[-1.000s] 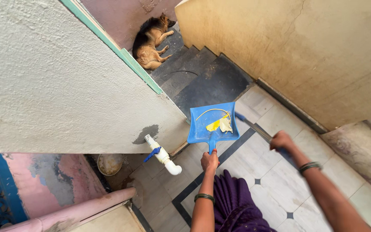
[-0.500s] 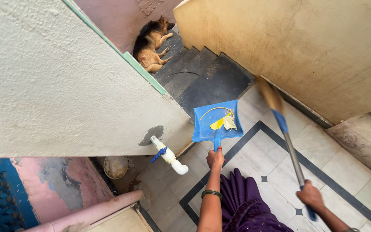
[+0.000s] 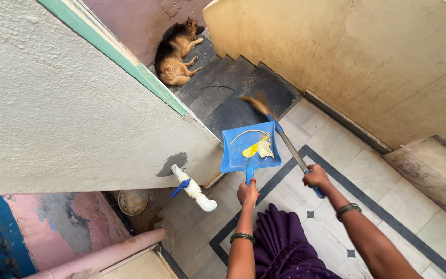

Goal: The person sweeps a tiled floor using a broom and collects debris into a blue dustpan. The camera moves erratically, showing various angles of the floor, shoes, and a resting dog nearby.

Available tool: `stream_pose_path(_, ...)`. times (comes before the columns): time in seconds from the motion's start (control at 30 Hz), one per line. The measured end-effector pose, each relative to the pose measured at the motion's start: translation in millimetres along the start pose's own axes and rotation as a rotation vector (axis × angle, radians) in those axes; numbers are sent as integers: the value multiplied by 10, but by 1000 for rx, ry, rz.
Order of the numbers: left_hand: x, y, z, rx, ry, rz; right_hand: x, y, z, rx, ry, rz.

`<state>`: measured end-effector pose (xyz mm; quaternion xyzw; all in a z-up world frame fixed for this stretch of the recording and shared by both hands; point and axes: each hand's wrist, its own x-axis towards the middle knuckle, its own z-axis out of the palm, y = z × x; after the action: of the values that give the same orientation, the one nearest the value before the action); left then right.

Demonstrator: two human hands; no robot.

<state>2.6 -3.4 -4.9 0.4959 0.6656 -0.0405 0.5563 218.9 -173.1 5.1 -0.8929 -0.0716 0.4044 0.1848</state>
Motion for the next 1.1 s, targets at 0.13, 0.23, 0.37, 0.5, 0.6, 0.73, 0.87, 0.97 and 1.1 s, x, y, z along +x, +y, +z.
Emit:
stream_pose_path(0.13, 2, -6, -16, 22, 5, -7, -211, 230, -34, 53, 16, -12)
stream_pose_path(0.23, -15, -2, -20, 7, 5, -15, -553, 374, 249, -26, 59, 31)
stream_pose_path(0.37, -42, -39, -27, -15, 0, -21, -652, 263, 554, -213, 36, 38)
stream_pose_path(0.5, -12, -83, -15, -41, -13, 7, -525, 245, 343, -296, -56, 4)
stream_pose_path(0.6, -3, -104, -30, -39, -20, -33, -661, 429, 162, -334, -15, -7)
stream_pose_path(0.73, -6, -132, -59, -12, -10, -29, -724, 511, 60, -407, 74, -141)
stream_pose_path(0.87, -16, -170, -65, 35, -5, -37, -822, 589, 16, -362, 74, -111)
stream_pose_path(0.97, -49, -182, -55, 57, -4, -20, -914, 699, -65, -327, 63, -72)
stream_pose_path(1.1, -109, -188, -75, 24, -16, -31, -1066, 776, -23, -180, 102, 16)
